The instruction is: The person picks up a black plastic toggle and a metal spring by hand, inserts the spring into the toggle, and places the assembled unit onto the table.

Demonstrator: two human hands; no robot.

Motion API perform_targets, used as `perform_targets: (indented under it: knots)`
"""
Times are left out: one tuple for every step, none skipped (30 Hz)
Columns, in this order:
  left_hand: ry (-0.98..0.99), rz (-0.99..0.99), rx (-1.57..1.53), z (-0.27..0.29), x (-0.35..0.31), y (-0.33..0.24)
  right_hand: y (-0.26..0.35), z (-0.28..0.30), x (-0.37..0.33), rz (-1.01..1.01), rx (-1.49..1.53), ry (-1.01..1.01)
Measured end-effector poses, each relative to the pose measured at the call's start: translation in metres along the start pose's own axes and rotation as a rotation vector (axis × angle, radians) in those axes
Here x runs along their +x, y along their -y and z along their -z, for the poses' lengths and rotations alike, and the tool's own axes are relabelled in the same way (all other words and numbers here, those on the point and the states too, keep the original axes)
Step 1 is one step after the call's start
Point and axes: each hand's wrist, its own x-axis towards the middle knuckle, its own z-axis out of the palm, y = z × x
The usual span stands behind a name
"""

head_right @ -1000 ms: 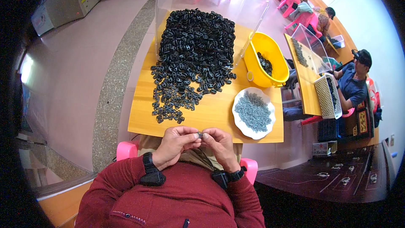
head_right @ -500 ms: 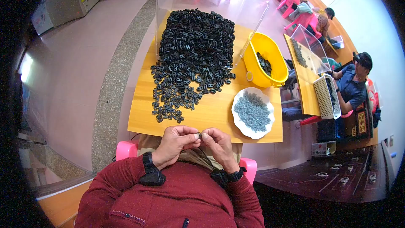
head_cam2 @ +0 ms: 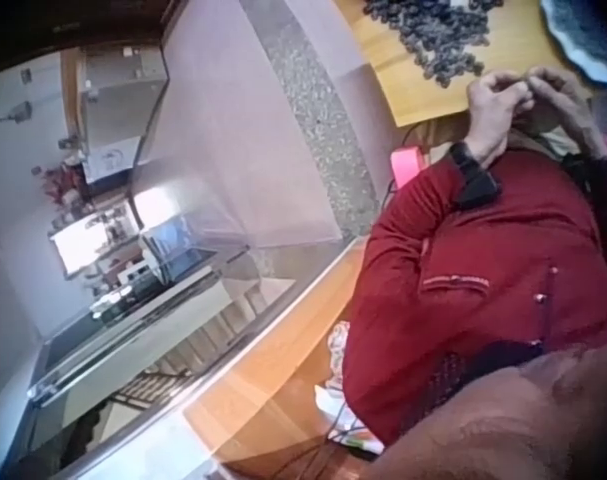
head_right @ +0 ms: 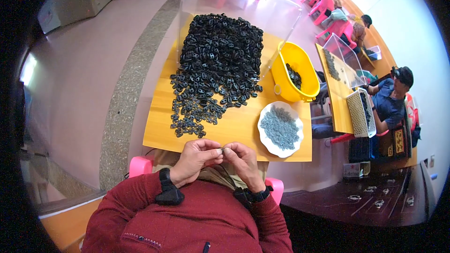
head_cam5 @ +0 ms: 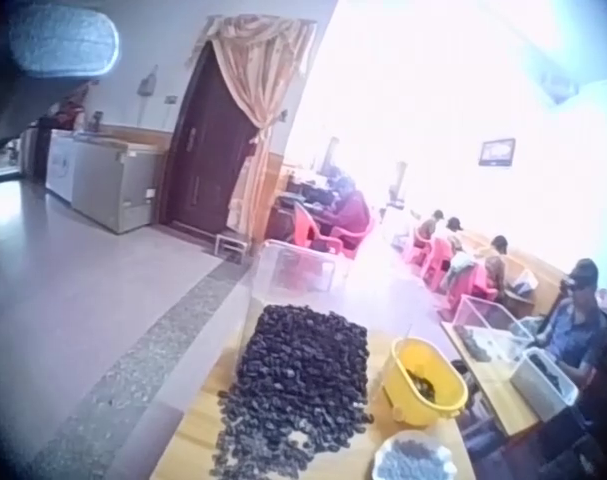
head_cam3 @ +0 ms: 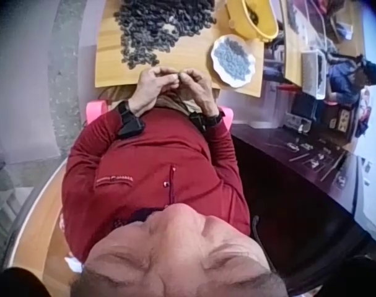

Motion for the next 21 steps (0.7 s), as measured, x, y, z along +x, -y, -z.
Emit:
perform_targets:
  knots:
    - [-0.003,-0.007,-0.007,0.000,0.000,0.000,0.000,-0.001,0.001,0.000,-0.002,0.005]
    - [-0.006,-0.010,-0.010,0.000,0.000,0.000,0.000,-0.001,0.001,-0.010,0.029,-0.001]
    - [-0.020,-0.006,-0.013,0.001,0.000,0.000,0.000,-0.001,0.003,-0.021,0.059,-0.006]
    - [-0.032,-0.001,-0.015,0.000,-0.001,0.000,0.002,-0.001,0.003,-0.019,0.058,-0.002]
    - [-0.034,-0.005,-0.016,-0.001,-0.001,0.000,0.006,0.000,0.003,-0.016,0.037,-0.011]
    - [-0.033,-0.009,-0.034,-0.001,-0.001,0.000,0.008,0.000,0.003,-0.012,0.016,-0.020]
    - [-0.032,-0.011,-0.054,-0.001,-0.001,0.000,0.009,0.002,0.005,-0.012,0.014,-0.016]
    - [-0.033,-0.015,-0.056,-0.001,-0.001,0.001,0.010,0.004,0.007,0.001,-0.014,-0.018]
    - [-0.041,-0.026,-0.059,-0.001,-0.001,0.001,0.010,0.005,0.009,0.015,-0.042,-0.021]
    - [-0.049,-0.036,-0.061,-0.001,-0.002,0.001,0.013,0.005,0.012,0.015,-0.043,-0.017]
    - [-0.051,-0.039,-0.063,-0.002,-0.002,0.000,0.016,0.004,0.016,0.016,-0.055,-0.043]
    - [-0.066,-0.055,-0.072,-0.003,-0.003,-0.002,0.019,0.004,0.021,0.018,-0.066,-0.070]
    - [-0.081,-0.071,-0.079,-0.003,-0.004,-0.003,0.017,0.006,0.029,0.057,-0.089,-0.066]
    - [-0.082,-0.074,-0.081,-0.002,-0.004,-0.002,0.017,0.007,0.035,0.058,-0.091,-0.063]
    - [-0.102,-0.108,-0.102,-0.001,-0.004,-0.001,0.018,0.006,0.041,0.074,-0.223,-0.064]
    - [-0.119,-0.140,-0.123,-0.001,-0.004,-0.001,0.017,0.007,0.046,0.091,-0.356,-0.068]
    - [-0.118,-0.142,-0.124,0.000,-0.004,-0.001,0.011,0.010,0.054,0.169,-0.448,-0.054]
    - [-0.125,-0.147,-0.133,0.000,-0.005,-0.001,0.007,0.011,0.060,0.170,-0.449,-0.053]
    - [-0.133,-0.153,-0.142,0.001,-0.005,-0.002,0.004,0.009,0.065,0.222,-0.523,-0.060]
    - [-0.134,-0.154,-0.144,0.001,-0.005,-0.002,0.003,0.006,0.069,0.275,-0.597,-0.067]
    - [-0.139,-0.155,-0.142,0.001,-0.005,-0.003,0.003,0.005,0.072,0.275,-0.598,-0.065]
